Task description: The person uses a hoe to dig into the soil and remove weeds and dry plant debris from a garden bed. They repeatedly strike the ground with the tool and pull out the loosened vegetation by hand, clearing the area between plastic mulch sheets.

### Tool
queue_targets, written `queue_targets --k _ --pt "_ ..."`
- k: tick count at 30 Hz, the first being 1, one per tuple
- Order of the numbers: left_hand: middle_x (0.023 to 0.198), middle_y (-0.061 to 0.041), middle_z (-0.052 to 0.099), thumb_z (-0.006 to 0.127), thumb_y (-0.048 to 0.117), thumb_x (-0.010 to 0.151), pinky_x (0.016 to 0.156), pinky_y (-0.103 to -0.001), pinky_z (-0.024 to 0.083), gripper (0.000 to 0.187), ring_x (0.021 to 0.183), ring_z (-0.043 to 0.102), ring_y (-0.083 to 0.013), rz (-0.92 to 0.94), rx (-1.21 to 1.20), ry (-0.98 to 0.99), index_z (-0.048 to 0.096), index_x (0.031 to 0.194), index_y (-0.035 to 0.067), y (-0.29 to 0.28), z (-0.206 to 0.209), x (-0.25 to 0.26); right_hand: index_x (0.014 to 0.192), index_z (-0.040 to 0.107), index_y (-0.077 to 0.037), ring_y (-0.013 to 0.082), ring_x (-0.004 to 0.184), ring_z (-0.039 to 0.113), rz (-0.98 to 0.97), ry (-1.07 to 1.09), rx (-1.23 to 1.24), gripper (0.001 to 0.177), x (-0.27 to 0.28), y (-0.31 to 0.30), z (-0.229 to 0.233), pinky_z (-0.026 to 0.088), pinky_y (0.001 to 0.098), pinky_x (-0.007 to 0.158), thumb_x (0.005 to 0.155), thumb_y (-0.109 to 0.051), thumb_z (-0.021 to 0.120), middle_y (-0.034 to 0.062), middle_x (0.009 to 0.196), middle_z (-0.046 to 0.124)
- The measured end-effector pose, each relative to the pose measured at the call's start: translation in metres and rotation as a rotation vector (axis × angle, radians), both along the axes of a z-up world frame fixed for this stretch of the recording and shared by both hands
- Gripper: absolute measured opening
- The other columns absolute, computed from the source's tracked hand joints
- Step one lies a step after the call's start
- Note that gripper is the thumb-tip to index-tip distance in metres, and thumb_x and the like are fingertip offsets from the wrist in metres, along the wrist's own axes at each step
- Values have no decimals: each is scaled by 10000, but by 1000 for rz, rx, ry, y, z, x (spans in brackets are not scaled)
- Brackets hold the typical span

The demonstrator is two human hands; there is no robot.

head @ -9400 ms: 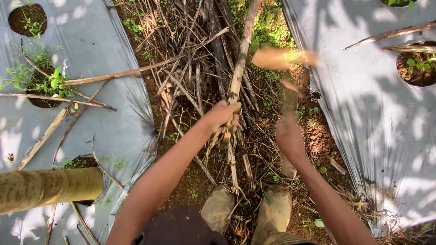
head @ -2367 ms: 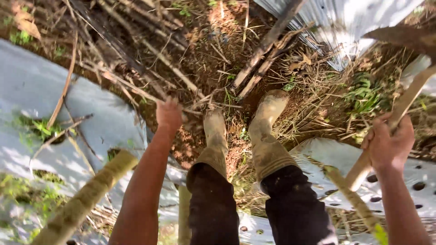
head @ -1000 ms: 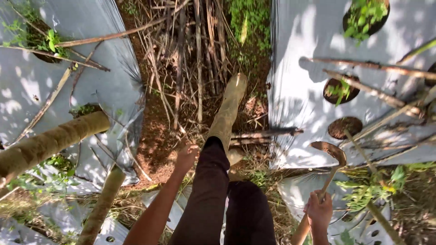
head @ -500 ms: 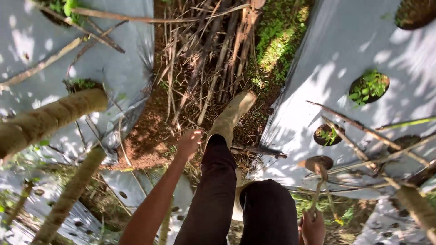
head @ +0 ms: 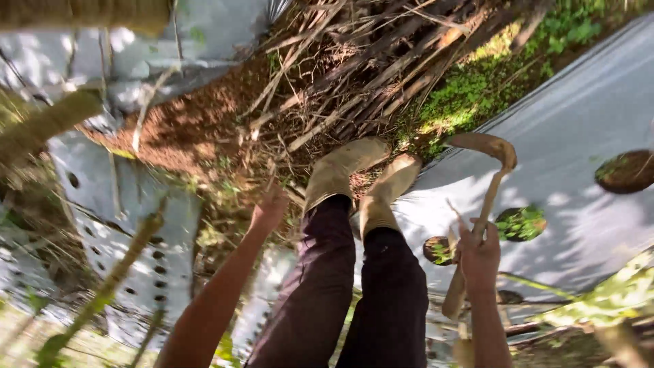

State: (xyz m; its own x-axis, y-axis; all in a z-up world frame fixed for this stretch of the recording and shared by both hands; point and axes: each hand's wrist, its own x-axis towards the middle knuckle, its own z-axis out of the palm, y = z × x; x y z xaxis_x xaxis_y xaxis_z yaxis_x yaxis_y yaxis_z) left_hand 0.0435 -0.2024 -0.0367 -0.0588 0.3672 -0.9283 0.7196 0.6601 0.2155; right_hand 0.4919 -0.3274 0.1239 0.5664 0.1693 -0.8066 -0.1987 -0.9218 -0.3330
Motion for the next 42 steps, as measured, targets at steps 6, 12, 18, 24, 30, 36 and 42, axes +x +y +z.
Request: queue_targets --k 6,12,18,24,30,36,42 --pt "1104 -68 761 579 506 920 995 -467 534 350 1090 704 -320 -23 -101 127 709 1197 336 -97 -34 33 1202 538 -56 225 427 578 267 54 -93 259 40 17 -48 467 366 480 952 -83 599 113 590 564" --pt "1295 -69 686 511 648 940 1099 -516 467 412 1217 629 -363 206 -248 188 668 1230 400 -150 -32 64 1217 599 -33 248 466 592 571 35 -123 251 52 74 -83 498 372 504 966 -37 611 130 617 600" --pt "1113 -105 758 531 505 1017 1120 -474 383 313 1112 702 -292 202 -183 131 719 1165 303 -178 -64 55 1285 547 -45 221 416 567 676 113 -96 368 24 171 -76 465 375 404 959 -203 613 108 575 548" --pt "1153 -218 717 655 333 955 1010 -551 481 319 1169 652 -411 517 0 118 706 1202 139 -108 -18 73 1288 568 14 210 490 589 909 120 41 338 -17 252 -80 533 358 448 993 -151 584 122 713 586" --pt "1244 -155 693 600 442 961 1099 -491 458 379 1247 608 -357 603 38 66 646 1279 240 -62 -25 100 1554 302 81 79 562 479 996 251 -46 619 -89 318 -42 464 252 490 998 -71 529 303 1215 595" --pt "1151 -160 734 583 335 972 992 -507 517 294 1134 679 -362 833 135 45 676 1214 194 -37 -1 141 1540 347 28 66 619 469 946 318 9 579 -153 311 -3 476 229 526 1013 -116 541 175 1142 558" --pt "1180 -182 694 575 283 999 965 -454 556 353 1098 680 -328 995 150 88 615 1303 108 -19 28 140 1550 257 80 168 571 537 1337 419 -38 633 -131 296 -71 499 382 555 1016 -166 489 122 769 532"
